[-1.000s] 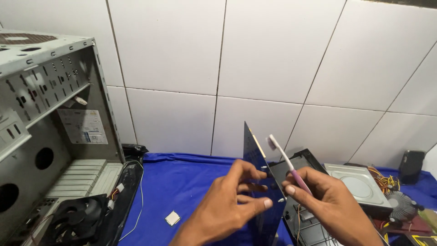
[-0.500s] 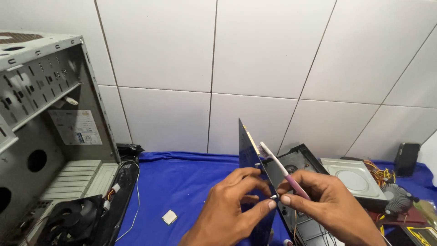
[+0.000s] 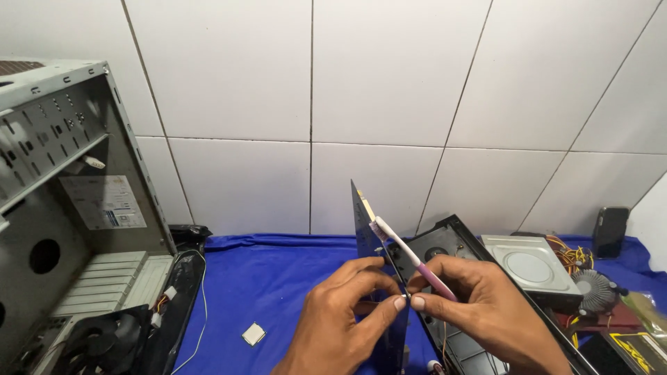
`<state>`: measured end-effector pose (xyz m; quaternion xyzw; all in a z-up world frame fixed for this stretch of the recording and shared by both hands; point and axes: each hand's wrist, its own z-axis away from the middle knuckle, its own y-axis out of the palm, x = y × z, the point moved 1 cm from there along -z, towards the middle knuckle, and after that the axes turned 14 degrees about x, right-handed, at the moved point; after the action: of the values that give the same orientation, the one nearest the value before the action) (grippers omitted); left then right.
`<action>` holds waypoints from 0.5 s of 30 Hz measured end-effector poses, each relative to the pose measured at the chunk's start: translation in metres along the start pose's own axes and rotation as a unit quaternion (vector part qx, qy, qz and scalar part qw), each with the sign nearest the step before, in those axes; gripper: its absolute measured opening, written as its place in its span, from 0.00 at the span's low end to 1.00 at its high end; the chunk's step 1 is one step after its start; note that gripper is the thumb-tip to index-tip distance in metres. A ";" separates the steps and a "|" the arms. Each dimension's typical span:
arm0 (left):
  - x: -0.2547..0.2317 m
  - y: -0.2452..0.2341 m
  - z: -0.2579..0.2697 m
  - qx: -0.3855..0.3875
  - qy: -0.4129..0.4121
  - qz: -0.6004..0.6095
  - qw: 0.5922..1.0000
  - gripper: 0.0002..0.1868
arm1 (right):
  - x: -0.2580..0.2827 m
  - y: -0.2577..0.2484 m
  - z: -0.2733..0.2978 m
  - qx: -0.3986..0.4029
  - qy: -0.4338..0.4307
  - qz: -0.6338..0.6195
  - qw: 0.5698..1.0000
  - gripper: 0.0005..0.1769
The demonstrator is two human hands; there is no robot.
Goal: The person cleans a computer motherboard using a toothbrush. They scrub various components, including the edges, slots, and surface areas, while holding the board on a blue cloth. The person also briefly handles a small red and black electronic component.
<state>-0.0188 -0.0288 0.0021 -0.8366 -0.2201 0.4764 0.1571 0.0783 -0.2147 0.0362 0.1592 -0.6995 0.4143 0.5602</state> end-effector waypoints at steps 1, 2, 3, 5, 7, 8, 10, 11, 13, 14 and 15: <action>0.000 0.001 0.000 0.001 0.000 0.000 1.000 0.09 | 0.000 0.001 0.000 0.000 0.000 0.000 1.000 0.06; -0.001 0.001 0.000 -0.004 0.000 0.007 1.000 0.08 | 0.001 0.001 0.000 -0.003 0.006 -0.006 1.000 0.06; -0.001 0.001 0.001 -0.009 0.000 0.013 1.000 0.08 | 0.001 0.002 0.000 -0.007 0.012 -0.013 1.000 0.06; -0.001 0.002 0.001 -0.018 -0.003 0.017 1.000 0.07 | 0.001 0.001 0.000 -0.003 0.003 -0.009 1.000 0.06; -0.005 0.003 0.001 -0.026 -0.005 0.020 0.999 0.06 | 0.004 0.002 0.000 0.000 -0.006 -0.004 1.000 0.06; -0.008 0.003 0.001 -0.046 0.001 0.013 0.999 0.05 | 0.006 0.003 0.001 -0.006 0.008 -0.019 1.000 0.05; -0.012 0.004 0.001 -0.065 0.007 0.006 0.998 0.04 | 0.009 0.005 0.001 -0.012 0.024 -0.035 0.999 0.05; -0.012 0.004 0.002 -0.071 0.005 -0.021 0.997 0.03 | 0.009 0.005 0.001 -0.009 0.023 -0.033 0.999 0.06; -0.013 0.004 0.002 -0.076 0.003 -0.047 0.996 0.03 | 0.007 0.005 0.000 -0.006 0.022 -0.033 0.999 0.07; -0.012 0.004 0.003 -0.074 0.018 -0.059 0.995 0.04 | 0.005 0.005 0.000 -0.007 0.013 -0.028 1.000 0.06; -0.012 0.004 0.003 -0.072 0.033 -0.070 0.994 0.04 | 0.002 0.004 -0.001 -0.008 0.003 -0.022 1.000 0.06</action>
<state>-0.0261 -0.0387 0.0073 -0.8436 -0.3063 0.4193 0.1367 0.0751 -0.2110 0.0368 0.1686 -0.6977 0.3966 0.5722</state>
